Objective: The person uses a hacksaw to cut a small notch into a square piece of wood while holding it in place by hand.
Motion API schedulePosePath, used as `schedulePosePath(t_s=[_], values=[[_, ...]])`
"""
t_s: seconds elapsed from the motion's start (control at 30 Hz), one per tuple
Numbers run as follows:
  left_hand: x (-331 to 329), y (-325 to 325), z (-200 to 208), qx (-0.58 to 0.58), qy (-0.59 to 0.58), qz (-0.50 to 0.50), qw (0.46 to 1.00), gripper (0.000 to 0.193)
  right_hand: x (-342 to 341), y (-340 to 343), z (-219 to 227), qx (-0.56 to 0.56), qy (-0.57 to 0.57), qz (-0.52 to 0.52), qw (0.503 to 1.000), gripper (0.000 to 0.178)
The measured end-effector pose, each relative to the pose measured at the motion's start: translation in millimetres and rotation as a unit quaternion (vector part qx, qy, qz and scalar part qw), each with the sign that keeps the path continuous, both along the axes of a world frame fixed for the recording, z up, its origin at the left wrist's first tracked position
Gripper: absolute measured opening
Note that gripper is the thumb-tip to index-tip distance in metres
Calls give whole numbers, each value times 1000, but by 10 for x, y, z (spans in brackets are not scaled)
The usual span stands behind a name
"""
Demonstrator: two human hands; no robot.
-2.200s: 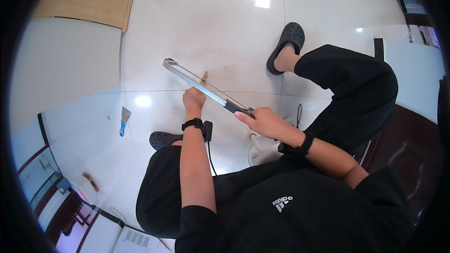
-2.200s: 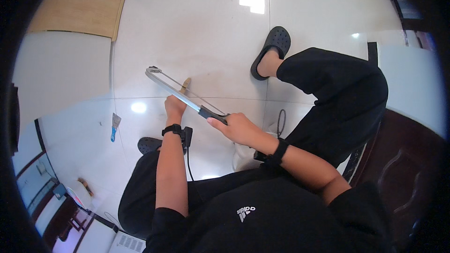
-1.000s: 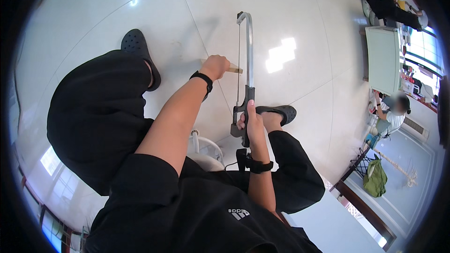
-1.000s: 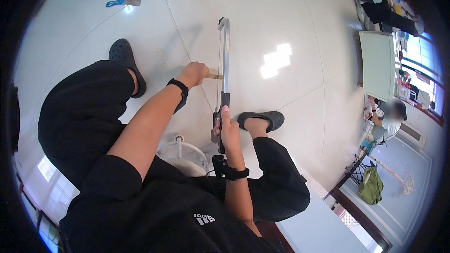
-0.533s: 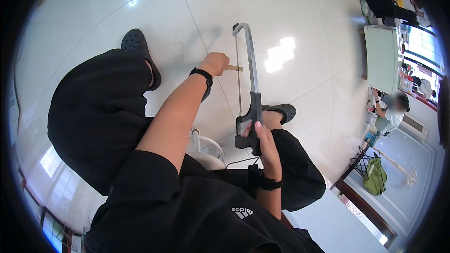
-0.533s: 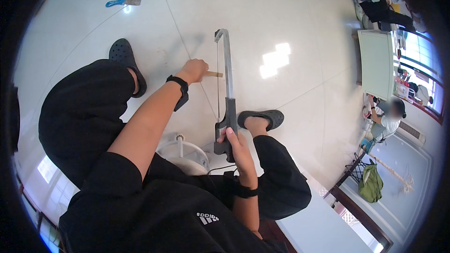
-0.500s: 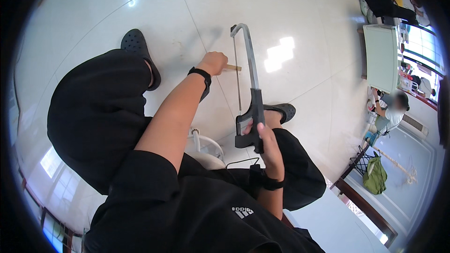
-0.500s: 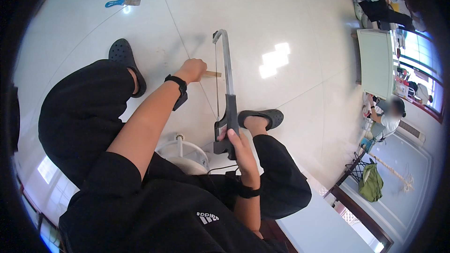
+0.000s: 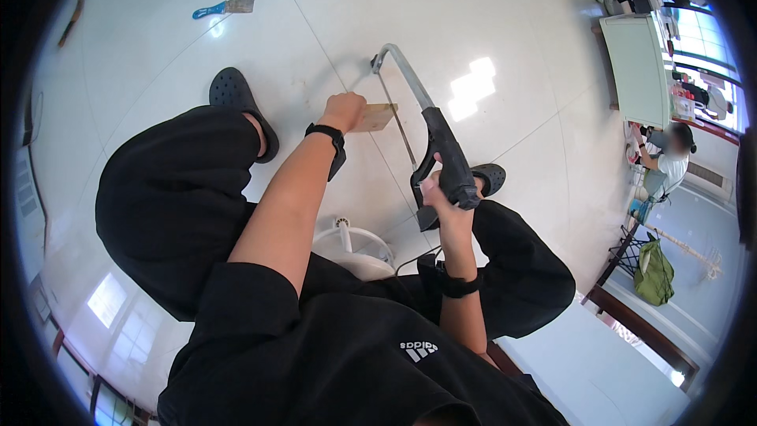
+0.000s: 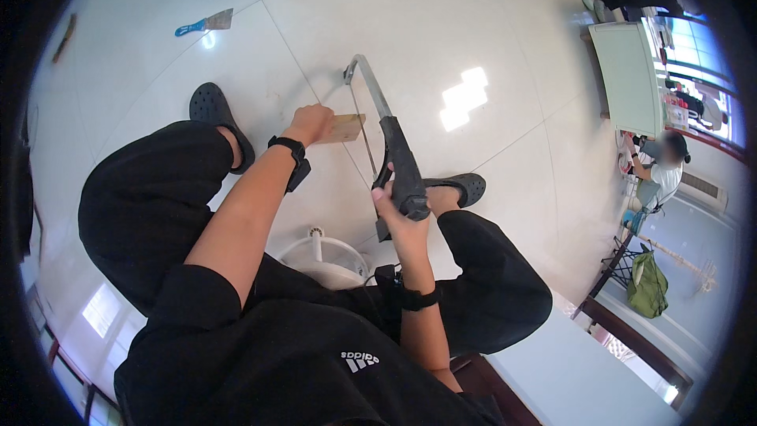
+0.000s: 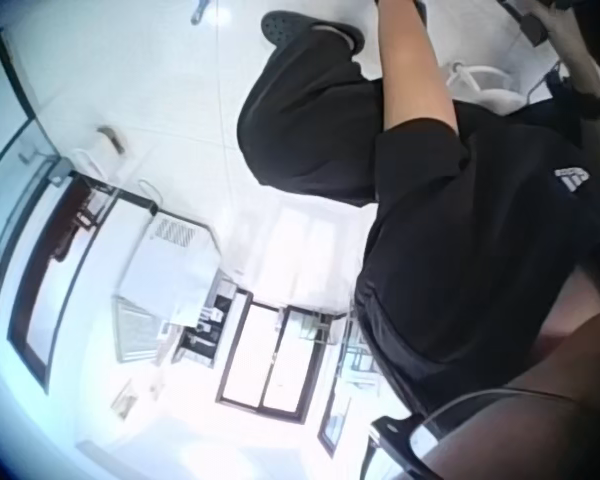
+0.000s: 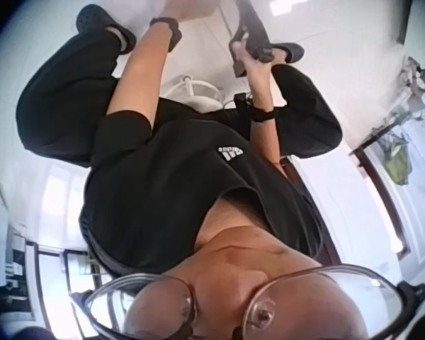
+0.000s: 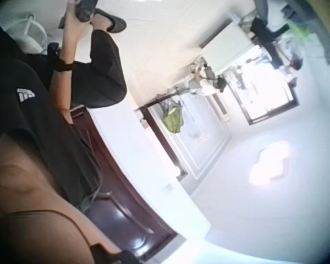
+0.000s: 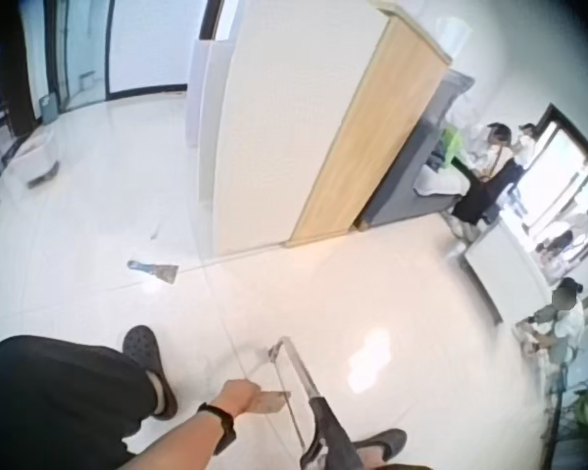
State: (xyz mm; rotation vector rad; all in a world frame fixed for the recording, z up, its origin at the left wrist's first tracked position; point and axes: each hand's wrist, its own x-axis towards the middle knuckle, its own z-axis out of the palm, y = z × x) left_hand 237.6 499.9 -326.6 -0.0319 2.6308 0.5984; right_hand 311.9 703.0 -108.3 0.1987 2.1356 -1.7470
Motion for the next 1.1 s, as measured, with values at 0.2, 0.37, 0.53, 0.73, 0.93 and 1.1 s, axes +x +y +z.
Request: schedulePosePath(t_s=[0.2, 0.37, 0.53, 0.73, 0.93, 1.1], values=[[176, -269, 79, 42, -36, 52, 997, 27, 58, 116, 145, -75, 51, -95, 991, 24], [-143, -817, 671, 80, 17, 149, 985, 41, -191, 208, 1012, -140, 210, -129, 959, 16], [-328, -1018, 2719, -19, 200, 58, 978, 30, -655, 408, 1791, -94, 210, -90, 969, 16], [153, -710, 3878, -162, 397, -65, 901, 30, -782, 578, 1735, -4, 199, -53, 979, 24], [290, -247, 4013, -215, 598, -143, 759, 35, -765, 351, 1622, -126, 98, -15, 987, 23], [111, -52, 3952, -208, 627, -203, 723, 26, -820, 388, 1649, -217, 62, 35, 974, 30]])
